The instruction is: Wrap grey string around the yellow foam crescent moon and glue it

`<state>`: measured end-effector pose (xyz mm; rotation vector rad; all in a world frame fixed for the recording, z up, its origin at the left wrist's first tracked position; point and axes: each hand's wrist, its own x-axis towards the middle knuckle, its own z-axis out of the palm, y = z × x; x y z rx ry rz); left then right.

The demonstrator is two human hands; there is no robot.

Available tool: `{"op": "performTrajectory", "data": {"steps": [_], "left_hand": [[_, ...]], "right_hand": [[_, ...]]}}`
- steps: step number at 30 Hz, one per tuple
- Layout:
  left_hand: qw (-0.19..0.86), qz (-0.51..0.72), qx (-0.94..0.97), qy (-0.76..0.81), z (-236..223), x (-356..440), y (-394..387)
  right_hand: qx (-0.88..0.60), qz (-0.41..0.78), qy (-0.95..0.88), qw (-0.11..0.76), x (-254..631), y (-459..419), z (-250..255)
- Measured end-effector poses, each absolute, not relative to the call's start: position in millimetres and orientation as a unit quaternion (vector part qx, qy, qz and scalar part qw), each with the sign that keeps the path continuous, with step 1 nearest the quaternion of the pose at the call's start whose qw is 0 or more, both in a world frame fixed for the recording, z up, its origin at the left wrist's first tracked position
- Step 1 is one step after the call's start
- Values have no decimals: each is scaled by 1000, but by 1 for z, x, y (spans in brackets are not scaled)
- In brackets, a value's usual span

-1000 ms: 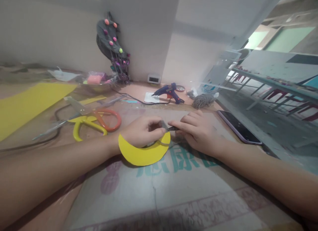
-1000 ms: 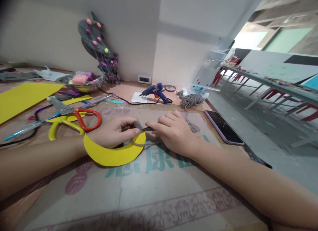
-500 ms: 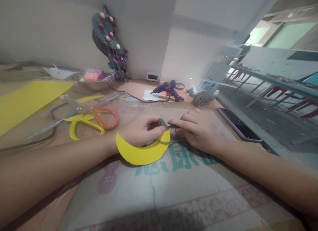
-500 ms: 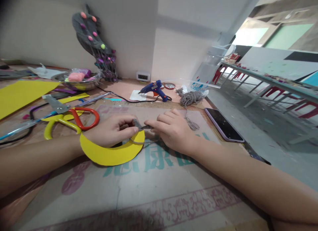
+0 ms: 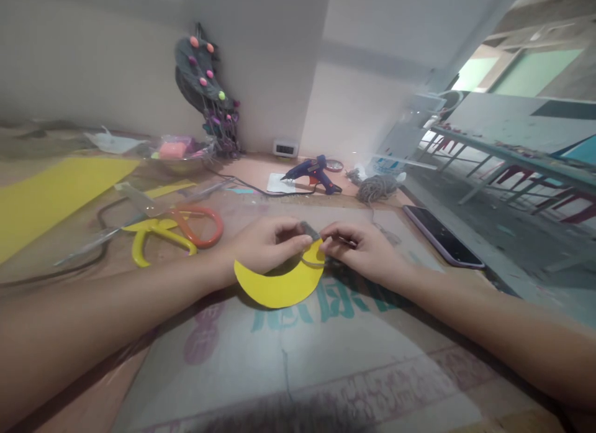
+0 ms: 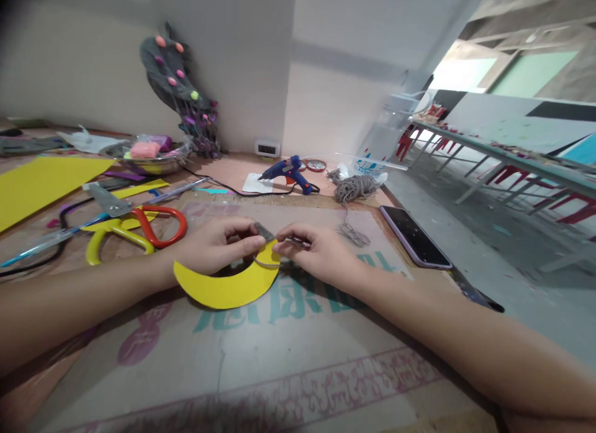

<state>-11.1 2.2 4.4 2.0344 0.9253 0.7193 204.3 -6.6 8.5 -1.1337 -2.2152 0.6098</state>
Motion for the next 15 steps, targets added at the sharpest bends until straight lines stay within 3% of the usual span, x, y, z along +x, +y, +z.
{"op": "performTrajectory", "data": {"steps": [3,15], "left_hand": [[388,287,802,354,3,-11,3],[401,270,793,370,8,-12,-1]], "right_hand": [[-432,293,-811,264,203,-6,9],[-430,323,-803,255,198,-10,13]]}}
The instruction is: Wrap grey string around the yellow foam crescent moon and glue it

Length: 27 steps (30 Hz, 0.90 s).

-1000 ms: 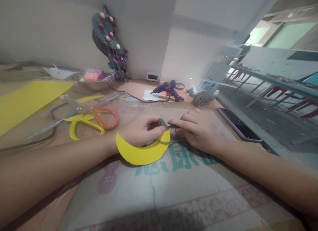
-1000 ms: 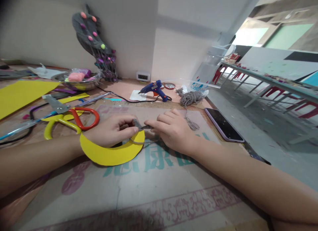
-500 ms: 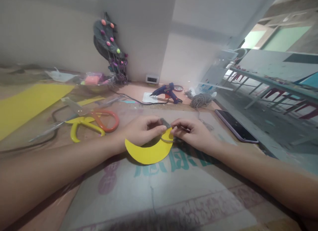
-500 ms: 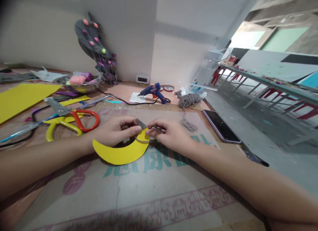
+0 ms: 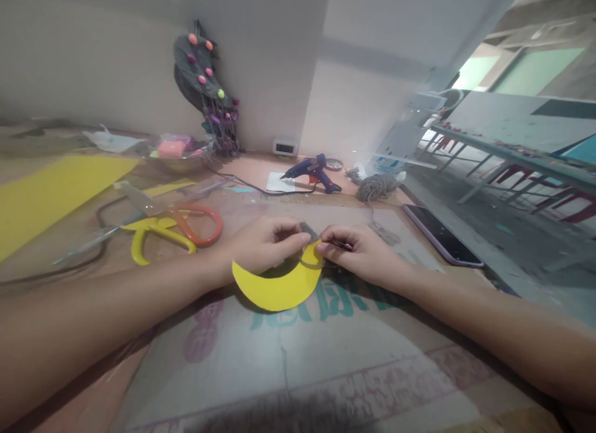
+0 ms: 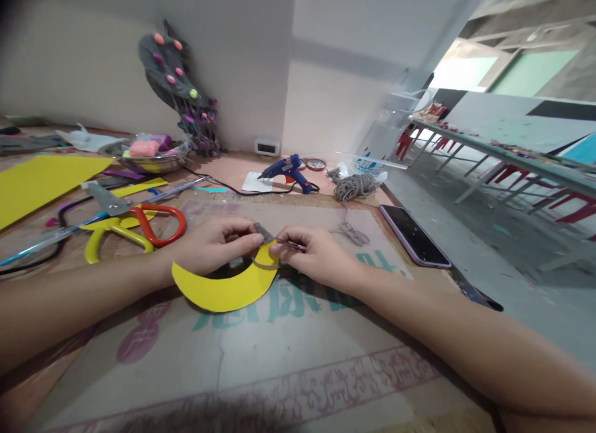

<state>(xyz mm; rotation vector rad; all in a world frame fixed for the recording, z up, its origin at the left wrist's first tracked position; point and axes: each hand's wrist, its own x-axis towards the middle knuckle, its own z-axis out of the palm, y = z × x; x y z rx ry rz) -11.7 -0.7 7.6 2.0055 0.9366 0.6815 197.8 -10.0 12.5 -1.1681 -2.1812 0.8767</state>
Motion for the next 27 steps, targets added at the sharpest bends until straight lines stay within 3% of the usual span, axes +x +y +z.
{"op": "performTrajectory", "data": {"steps": [8,27], "left_hand": [[393,269,804,356,7,-10,0],[506,278,743,340,3,-13,6]], "right_hand": [[-454,362,-770,266,195,-9,17],[-419,412,-766,258,197,-10,14]]}}
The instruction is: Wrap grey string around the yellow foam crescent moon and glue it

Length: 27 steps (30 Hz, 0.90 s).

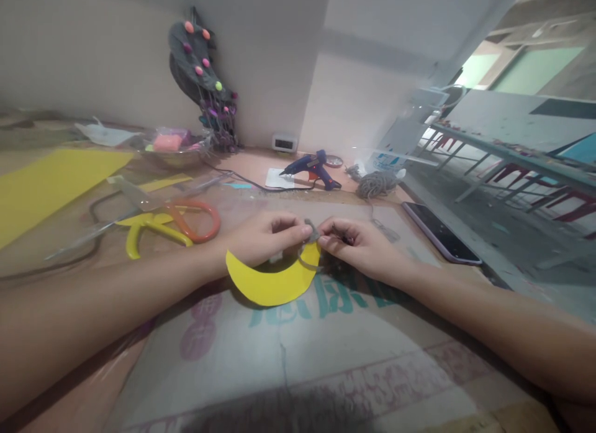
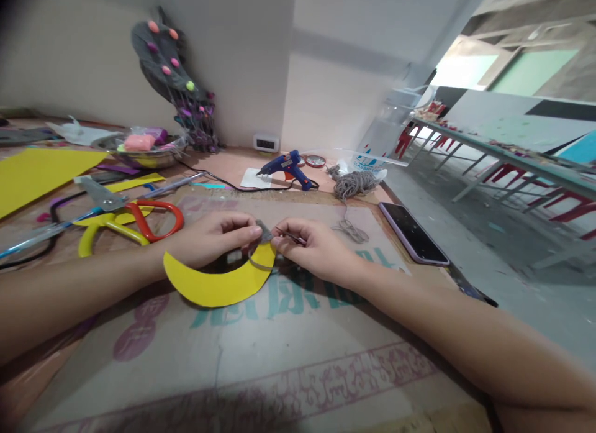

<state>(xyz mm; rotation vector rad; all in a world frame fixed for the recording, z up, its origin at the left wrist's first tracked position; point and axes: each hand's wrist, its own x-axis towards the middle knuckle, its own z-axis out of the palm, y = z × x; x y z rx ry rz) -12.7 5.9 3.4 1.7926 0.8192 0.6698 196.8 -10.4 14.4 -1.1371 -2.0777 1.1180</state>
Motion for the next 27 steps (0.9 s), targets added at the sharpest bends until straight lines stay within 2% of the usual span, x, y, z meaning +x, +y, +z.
{"op": "performTrajectory", "data": {"steps": [14,21,27], "left_hand": [[476,263,765,346,-2,-12,6],[448,252,787,342,4,-13,3],[470,259,768,350,5,-14,3]], "right_hand": [[-427,415,-751,286,196,-11,16],[-430,380,-778,255,196,-12,18],[-414,361,-801,238,196,-13,17]]}}
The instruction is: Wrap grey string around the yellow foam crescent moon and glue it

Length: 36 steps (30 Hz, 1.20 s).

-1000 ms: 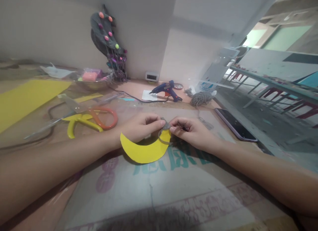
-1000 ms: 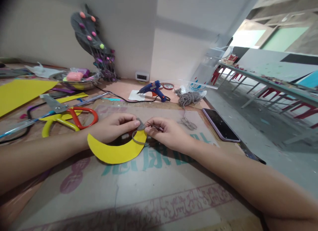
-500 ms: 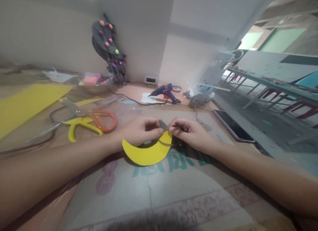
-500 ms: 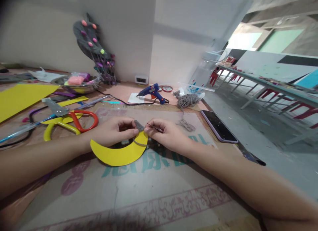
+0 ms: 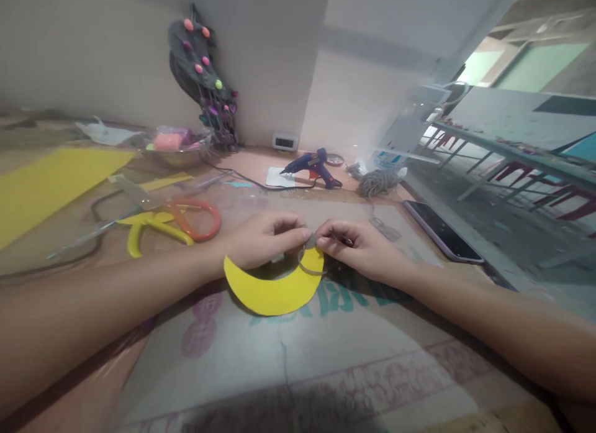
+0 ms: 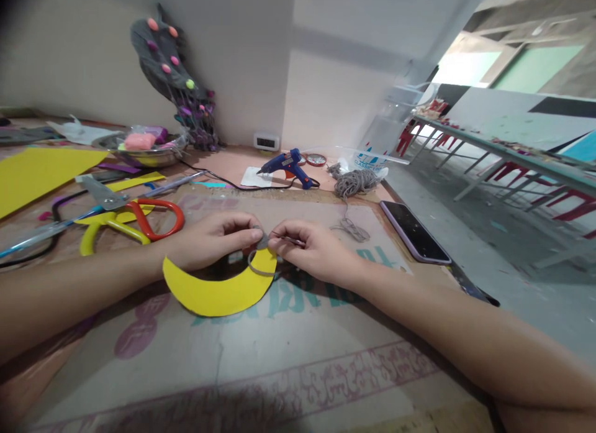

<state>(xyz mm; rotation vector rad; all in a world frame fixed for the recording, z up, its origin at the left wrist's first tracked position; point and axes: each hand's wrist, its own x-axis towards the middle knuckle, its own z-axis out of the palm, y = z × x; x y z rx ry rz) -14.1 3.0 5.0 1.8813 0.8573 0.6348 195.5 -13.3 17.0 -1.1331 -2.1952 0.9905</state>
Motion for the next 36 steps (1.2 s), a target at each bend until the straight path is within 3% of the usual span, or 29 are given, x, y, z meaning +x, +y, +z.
{"op": "performTrajectory", "data": {"steps": [6,10,13,36], "left_hand": [[489,284,748,349,8,-14,1],[489,288,741,359,10,-14,1],[490,286,735,372,10,-14,2],[488,280,741,368,9,-13,2]], "right_hand": [[-329,176,-870,321,212,-7,13],[-288,4,-921,264,218,-6,15],[-266,-59,-936,223,216,-7,16],[-257,-103,-939,202,210,-7,12]]}}
